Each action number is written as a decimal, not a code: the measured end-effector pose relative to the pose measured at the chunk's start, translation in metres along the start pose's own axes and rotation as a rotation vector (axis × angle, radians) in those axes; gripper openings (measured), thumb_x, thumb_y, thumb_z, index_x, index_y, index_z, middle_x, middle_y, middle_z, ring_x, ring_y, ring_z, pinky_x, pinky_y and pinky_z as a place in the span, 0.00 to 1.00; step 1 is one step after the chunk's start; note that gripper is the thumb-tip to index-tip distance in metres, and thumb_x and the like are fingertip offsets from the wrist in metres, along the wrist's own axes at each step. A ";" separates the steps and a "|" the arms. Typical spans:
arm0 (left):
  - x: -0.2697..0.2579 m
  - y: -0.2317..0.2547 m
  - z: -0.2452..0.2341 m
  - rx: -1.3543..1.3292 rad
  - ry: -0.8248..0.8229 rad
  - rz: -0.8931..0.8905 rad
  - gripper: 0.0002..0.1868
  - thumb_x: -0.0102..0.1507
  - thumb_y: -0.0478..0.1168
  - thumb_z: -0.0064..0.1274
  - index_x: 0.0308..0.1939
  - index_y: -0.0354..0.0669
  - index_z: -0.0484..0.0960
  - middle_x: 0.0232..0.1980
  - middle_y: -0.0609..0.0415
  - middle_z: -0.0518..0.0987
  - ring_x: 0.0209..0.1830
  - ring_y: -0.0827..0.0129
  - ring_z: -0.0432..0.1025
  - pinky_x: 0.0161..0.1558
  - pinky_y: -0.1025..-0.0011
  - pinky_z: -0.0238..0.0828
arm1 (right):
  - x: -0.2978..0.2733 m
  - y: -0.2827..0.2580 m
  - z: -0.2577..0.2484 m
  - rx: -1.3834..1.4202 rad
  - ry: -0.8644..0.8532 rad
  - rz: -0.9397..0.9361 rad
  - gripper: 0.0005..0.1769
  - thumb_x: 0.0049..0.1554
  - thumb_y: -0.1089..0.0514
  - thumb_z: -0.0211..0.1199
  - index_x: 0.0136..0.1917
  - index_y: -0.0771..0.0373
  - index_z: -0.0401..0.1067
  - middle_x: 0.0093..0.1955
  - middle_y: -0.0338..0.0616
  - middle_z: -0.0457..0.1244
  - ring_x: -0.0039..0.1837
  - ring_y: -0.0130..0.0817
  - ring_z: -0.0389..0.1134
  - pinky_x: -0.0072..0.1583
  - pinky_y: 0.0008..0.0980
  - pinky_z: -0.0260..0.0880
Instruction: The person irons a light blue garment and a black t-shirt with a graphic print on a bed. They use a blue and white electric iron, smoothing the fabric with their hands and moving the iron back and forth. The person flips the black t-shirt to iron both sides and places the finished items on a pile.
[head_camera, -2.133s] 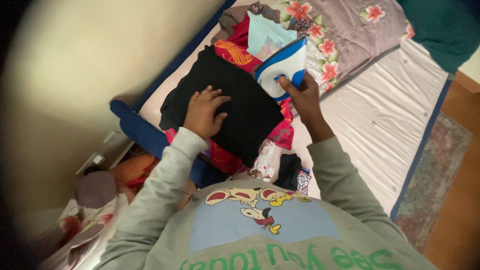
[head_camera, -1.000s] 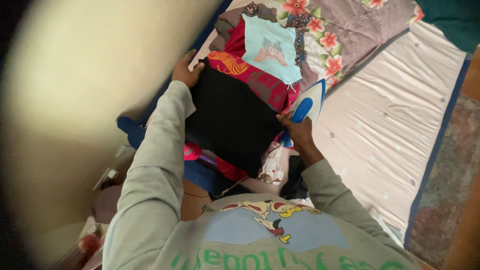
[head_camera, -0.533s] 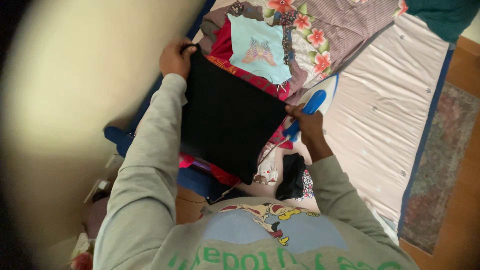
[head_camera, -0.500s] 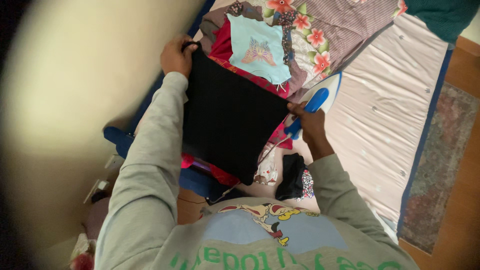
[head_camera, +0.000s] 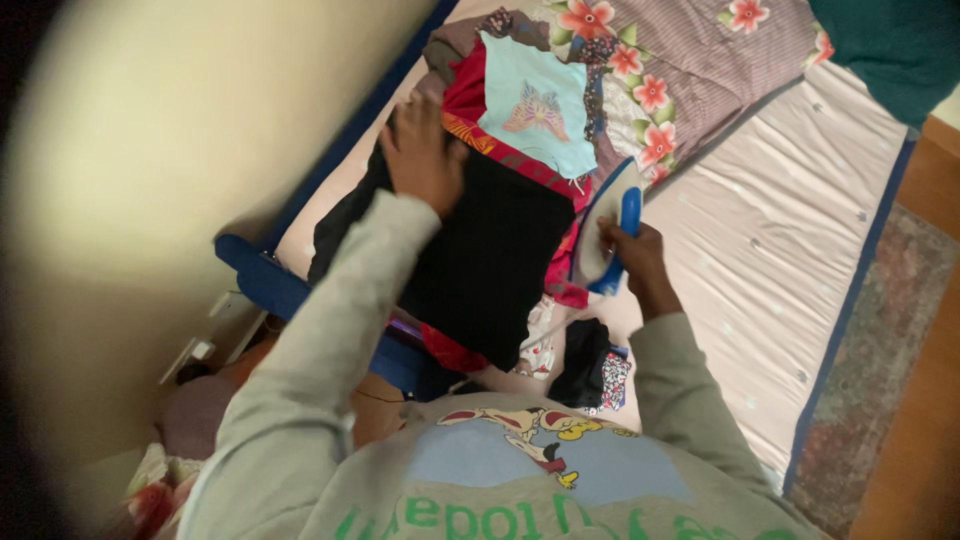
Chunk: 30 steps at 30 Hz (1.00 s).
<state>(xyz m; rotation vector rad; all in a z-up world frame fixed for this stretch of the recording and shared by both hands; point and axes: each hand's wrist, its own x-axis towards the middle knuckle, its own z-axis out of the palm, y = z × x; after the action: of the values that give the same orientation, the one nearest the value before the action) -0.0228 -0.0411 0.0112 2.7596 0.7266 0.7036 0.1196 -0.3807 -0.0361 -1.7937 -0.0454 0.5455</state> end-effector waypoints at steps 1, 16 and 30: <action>-0.023 0.019 -0.008 -0.010 -0.043 0.029 0.43 0.66 0.54 0.51 0.77 0.31 0.56 0.81 0.35 0.53 0.82 0.41 0.44 0.74 0.36 0.33 | -0.008 -0.005 -0.009 -0.048 0.009 0.033 0.17 0.58 0.50 0.70 0.41 0.68 0.73 0.34 0.45 0.66 0.34 0.31 0.66 0.37 0.30 0.65; -0.112 0.102 -0.061 -1.563 -0.249 -0.086 0.41 0.74 0.64 0.24 0.82 0.39 0.48 0.85 0.44 0.50 0.87 0.56 0.41 0.82 0.60 0.33 | -0.172 -0.157 -0.011 0.346 -0.491 -0.004 0.27 0.66 0.39 0.55 0.45 0.68 0.68 0.32 0.42 0.59 0.31 0.31 0.57 0.37 0.30 0.60; -0.133 0.111 -0.114 -1.815 -0.479 -0.340 0.49 0.67 0.73 0.21 0.77 0.37 0.58 0.71 0.35 0.69 0.70 0.55 0.67 0.70 0.65 0.65 | -0.193 -0.184 0.041 0.487 -0.699 -0.053 0.24 0.68 0.40 0.53 0.47 0.64 0.66 0.35 0.41 0.57 0.32 0.29 0.57 0.39 0.29 0.59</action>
<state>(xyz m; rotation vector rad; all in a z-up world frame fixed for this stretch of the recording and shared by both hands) -0.1359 -0.1957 0.0912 0.9938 0.1519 0.2564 -0.0228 -0.3479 0.1911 -1.0657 -0.4038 1.0267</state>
